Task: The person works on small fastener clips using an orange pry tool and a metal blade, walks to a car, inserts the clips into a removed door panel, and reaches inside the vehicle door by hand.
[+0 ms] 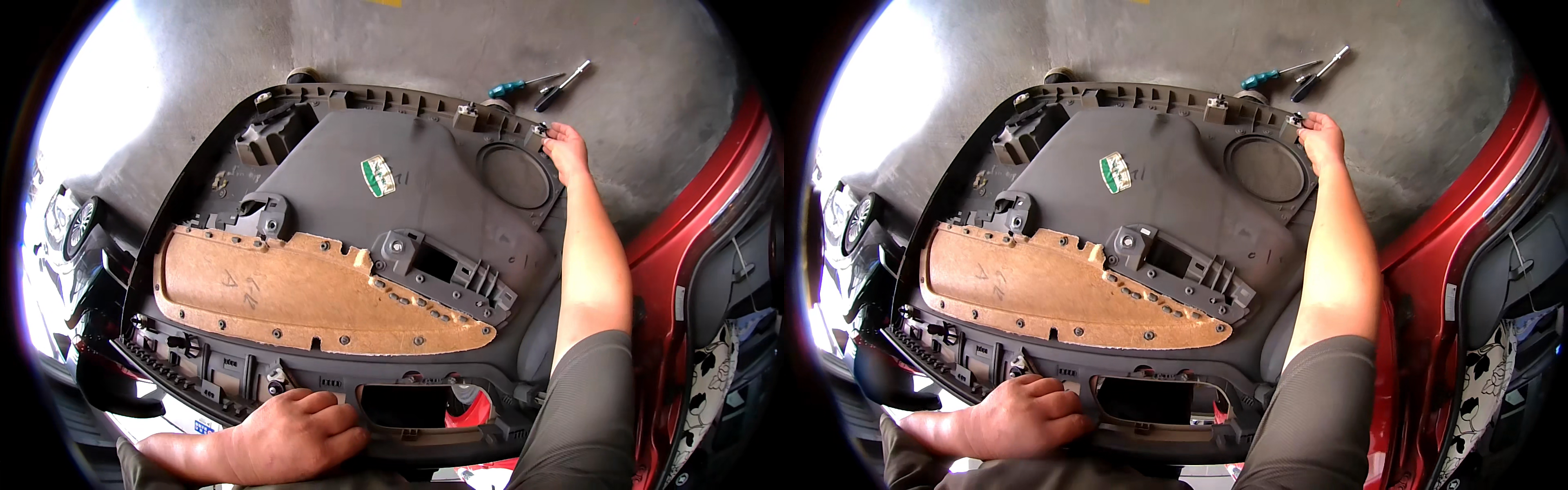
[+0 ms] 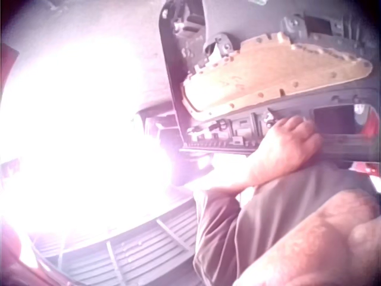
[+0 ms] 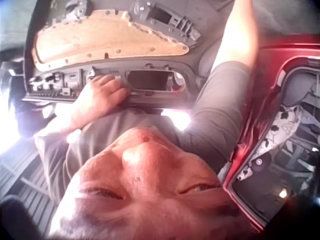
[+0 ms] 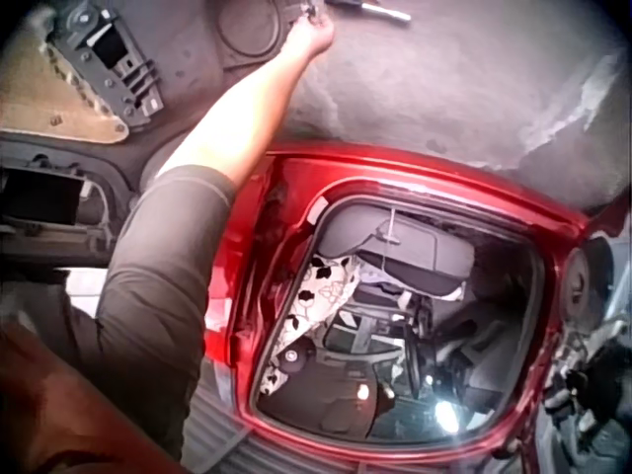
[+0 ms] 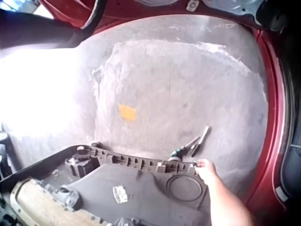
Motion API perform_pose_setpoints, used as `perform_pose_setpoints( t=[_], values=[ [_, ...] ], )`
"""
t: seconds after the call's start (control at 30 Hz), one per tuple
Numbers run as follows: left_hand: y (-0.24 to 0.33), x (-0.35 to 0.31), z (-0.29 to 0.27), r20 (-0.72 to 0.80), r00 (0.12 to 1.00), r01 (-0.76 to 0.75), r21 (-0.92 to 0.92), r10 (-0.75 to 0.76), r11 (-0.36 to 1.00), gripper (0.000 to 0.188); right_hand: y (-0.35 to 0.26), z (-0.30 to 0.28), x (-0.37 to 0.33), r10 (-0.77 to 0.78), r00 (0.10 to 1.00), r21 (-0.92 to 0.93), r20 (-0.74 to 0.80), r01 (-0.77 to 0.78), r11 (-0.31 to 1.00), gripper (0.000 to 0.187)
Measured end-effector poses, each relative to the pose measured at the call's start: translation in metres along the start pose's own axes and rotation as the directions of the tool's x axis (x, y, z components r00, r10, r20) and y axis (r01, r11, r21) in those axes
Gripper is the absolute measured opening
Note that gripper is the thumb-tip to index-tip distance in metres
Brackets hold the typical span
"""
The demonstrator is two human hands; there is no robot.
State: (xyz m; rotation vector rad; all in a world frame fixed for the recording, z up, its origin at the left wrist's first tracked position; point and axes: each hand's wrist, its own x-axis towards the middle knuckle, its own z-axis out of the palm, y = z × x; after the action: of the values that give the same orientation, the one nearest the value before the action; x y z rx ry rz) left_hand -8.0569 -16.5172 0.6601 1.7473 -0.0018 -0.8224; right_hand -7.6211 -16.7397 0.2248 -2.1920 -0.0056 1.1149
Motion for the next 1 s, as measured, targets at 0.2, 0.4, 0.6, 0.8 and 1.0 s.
perform_pose_setpoints(
  t=[0.2,0.4,0.6,0.8,1.0],
  values=[
    [-0.001,-0.007,-0.010,-0.193,0.977,0.037,-0.278,-0.093,0.960,0.038,-0.003,0.011,-0.003,-0.130,0.974,-0.285,-0.184,0.074,0.956,0.056],
    [-0.034,-0.047,-0.048,-0.433,0.865,-0.011,-0.521,-0.253,0.853,0.040,-0.076,0.084,-0.094,-0.478,0.867,-0.352,-0.144,0.406,0.843,0.033],
    [-0.084,-0.074,-0.068,-0.393,0.651,-0.018,-0.863,-0.650,0.505,0.048,-0.246,0.198,-0.300,-0.563,0.411,0.387,0.717,0.437,0.812,0.039],
    [-0.153,-0.095,-0.082,-0.282,0.697,0.054,-0.896,-0.659,0.440,0.052,-0.287,0.283,-0.347,-0.684,0.183,0.405,0.707,0.687,0.603,0.041],
    [-0.206,-0.135,-0.109,-0.341,0.749,0.137,-0.760,-0.569,0.636,0.051,-0.290,0.339,-0.324,-0.561,0.309,0.281,0.768,0.625,0.729,0.025]
  ],
)
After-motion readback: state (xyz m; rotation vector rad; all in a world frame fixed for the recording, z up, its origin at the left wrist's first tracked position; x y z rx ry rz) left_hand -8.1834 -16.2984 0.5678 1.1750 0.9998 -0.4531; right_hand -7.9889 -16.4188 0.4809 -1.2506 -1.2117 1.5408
